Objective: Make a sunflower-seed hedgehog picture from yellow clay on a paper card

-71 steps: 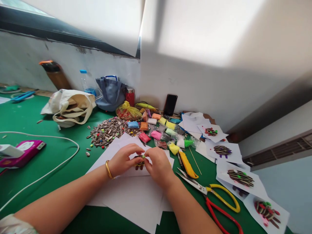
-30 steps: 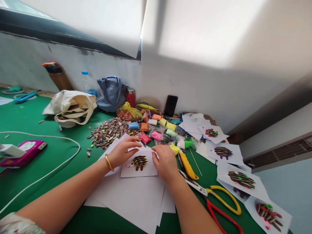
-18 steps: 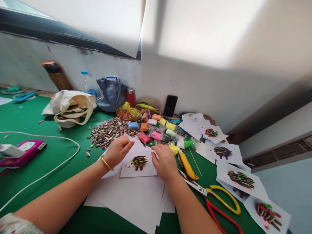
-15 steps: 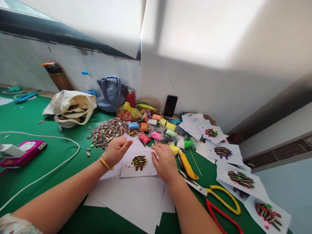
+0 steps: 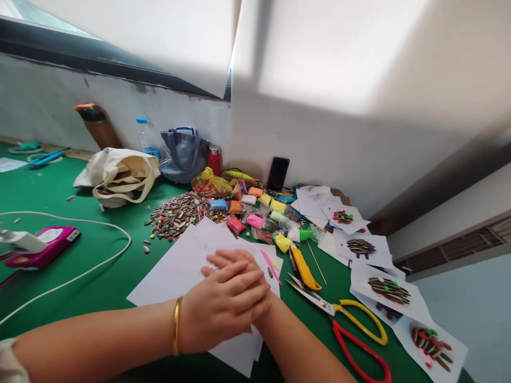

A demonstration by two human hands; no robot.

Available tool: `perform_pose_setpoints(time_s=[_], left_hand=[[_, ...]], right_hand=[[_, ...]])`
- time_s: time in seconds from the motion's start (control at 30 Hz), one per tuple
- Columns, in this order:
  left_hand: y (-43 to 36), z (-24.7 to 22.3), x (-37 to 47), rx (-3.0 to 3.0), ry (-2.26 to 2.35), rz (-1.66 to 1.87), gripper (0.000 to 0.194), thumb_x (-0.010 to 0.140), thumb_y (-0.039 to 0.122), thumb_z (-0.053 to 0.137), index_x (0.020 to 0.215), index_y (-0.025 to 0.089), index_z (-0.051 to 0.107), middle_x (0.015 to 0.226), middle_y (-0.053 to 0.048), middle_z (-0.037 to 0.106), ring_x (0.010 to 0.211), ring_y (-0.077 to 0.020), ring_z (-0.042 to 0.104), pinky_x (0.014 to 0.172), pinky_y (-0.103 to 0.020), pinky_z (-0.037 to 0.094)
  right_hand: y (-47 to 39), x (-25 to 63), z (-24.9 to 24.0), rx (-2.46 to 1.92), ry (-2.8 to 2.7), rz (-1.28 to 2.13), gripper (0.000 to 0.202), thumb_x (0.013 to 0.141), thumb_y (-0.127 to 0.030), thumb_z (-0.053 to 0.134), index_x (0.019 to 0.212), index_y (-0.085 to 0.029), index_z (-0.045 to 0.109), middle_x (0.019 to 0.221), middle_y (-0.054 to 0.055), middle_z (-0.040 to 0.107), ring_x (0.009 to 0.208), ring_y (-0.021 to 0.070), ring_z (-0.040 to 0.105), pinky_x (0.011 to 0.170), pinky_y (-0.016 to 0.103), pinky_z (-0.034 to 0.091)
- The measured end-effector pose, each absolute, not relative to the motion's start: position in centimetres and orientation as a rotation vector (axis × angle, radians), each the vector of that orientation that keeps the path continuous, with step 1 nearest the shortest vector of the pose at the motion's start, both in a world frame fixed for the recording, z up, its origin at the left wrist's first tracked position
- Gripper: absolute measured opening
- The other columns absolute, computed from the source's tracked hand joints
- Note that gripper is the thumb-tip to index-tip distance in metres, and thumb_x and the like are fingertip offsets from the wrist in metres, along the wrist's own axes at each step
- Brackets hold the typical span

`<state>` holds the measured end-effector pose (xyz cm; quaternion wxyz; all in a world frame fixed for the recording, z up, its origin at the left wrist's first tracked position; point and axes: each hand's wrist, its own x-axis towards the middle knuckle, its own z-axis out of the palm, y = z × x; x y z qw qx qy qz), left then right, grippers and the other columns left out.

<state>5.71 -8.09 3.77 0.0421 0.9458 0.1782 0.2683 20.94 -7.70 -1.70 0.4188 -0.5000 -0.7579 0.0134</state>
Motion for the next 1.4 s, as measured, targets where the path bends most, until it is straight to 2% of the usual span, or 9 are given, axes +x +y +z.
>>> perform_pose_setpoints(time_s=[0.07,0.17,0.37,0.7,0.9,1.0,1.07,1.17,1.4], left_hand=[[-7.8,3.4,4.9,2.982,0.405,0.76,0.041,0.094,0.022,0.045,0.135,0.027,0.05,0.146,-0.002,0.048,0.14,-0.0214,0.035,0.121,-0.043,0.018],[-8.0,2.3,3.6,3.1,0.2,0.584,0.035,0.095,0.03,0.048,0.126,0.018,0.056,0.147,-0.008,0.046,0.142,-0.0258,0.031,0.12,-0.049,0.019],[-9.4,0.4,2.8,2.857,0.166,0.203,0.057,0.091,0.052,0.045,0.136,0.018,0.049,0.147,-0.011,0.046,0.139,-0.0271,0.037,0.118,-0.045,0.026],[-9.6,-1.4,4.6,2.651,0.241,0.215,0.072,0.09,0.061,0.041,0.145,0.014,0.037,0.153,-0.014,0.034,0.143,-0.0304,0.028,0.12,-0.048,0.015],[-9.3,-0.6,5.2,2.692,0.245,0.243,0.065,0.09,0.056,0.045,0.139,0.013,0.043,0.151,-0.015,0.039,0.139,-0.0297,0.035,0.117,-0.046,0.024],[-8.6,0.1,5.6,2.749,0.263,0.391,0.04,0.092,0.04,0.05,0.124,0.016,0.056,0.137,-0.012,0.054,0.122,-0.0243,0.052,0.111,-0.041,0.033],[-7.8,0.6,5.8,2.804,0.286,0.467,0.016,0.091,0.025,0.05,0.097,0.02,0.065,0.105,-0.006,0.067,0.093,-0.0183,0.06,0.096,-0.035,0.043],[-6.2,1.7,5.6,2.886,0.473,0.548,0.021,0.089,0.029,0.057,0.071,0.02,0.062,0.077,-0.003,0.059,0.075,-0.0183,0.053,0.071,-0.033,0.043],[-0.5,2.8,3.0,2.571,0.992,0.881,0.028,0.092,0.031,0.052,0.072,0.018,0.065,0.078,-0.006,0.059,0.079,-0.0177,0.055,0.073,-0.031,0.045]], right_hand=[[-5.7,22.3,0.2,-1.2,-1.926,-0.042,0.025,0.091,-0.026,0.049,0.099,-0.019,0.072,0.094,0.01,0.073,0.085,0.015,0.068,0.081,0.028,0.057],[-2.9,24.8,1.8,-1.221,-1.836,-0.046,0.032,0.09,-0.023,0.051,0.117,-0.015,0.065,0.115,0.012,0.066,0.109,0.0185,0.06,0.099,0.037,0.048],[-2.2,26.1,0.4,-1.41,-2.124,0.223,0.021,0.09,-0.02,0.052,0.101,-0.021,0.07,0.104,0.006,0.071,0.099,0.0222,0.064,0.089,0.037,0.052],[-2.6,25.1,-0.3,-1.379,-2.382,0.183,0.028,0.085,-0.01,0.054,0.091,-0.025,0.077,0.101,0.006,0.074,0.098,0.0258,0.065,0.091,0.037,0.049],[-2.4,26.0,0.8,-1.516,-2.301,0.241,0.027,0.084,-0.01,0.051,0.094,-0.019,0.075,0.099,0.007,0.073,0.098,0.0227,0.062,0.091,0.034,0.046],[-1.9,27.7,1.0,-1.635,-2.141,0.178,0.026,0.086,-0.015,0.049,0.097,-0.019,0.072,0.101,0.007,0.071,0.099,0.0213,0.06,0.089,0.034,0.045],[-1.5,29.1,1.1,-1.748,-2.053,0.166,0.025,0.087,-0.018,0.049,0.094,-0.021,0.072,0.095,0.005,0.071,0.092,0.019,0.062,0.081,0.03,0.045],[-1.5,30.7,1.2,-1.966,-2.006,0.251,0.019,0.085,-0.022,0.053,0.084,-0.022,0.072,0.083,0.004,0.07,0.077,0.017,0.062,0.063,0.025,0.04],[-2.2,30.4,1.1,-2.058,-2.127,0.329,0.013,0.075,-0.02,0.065,0.063,-0.022,0.068,0.061,0.001,0.063,0.052,0.0127,0.053,0.048,0.024,0.025]])
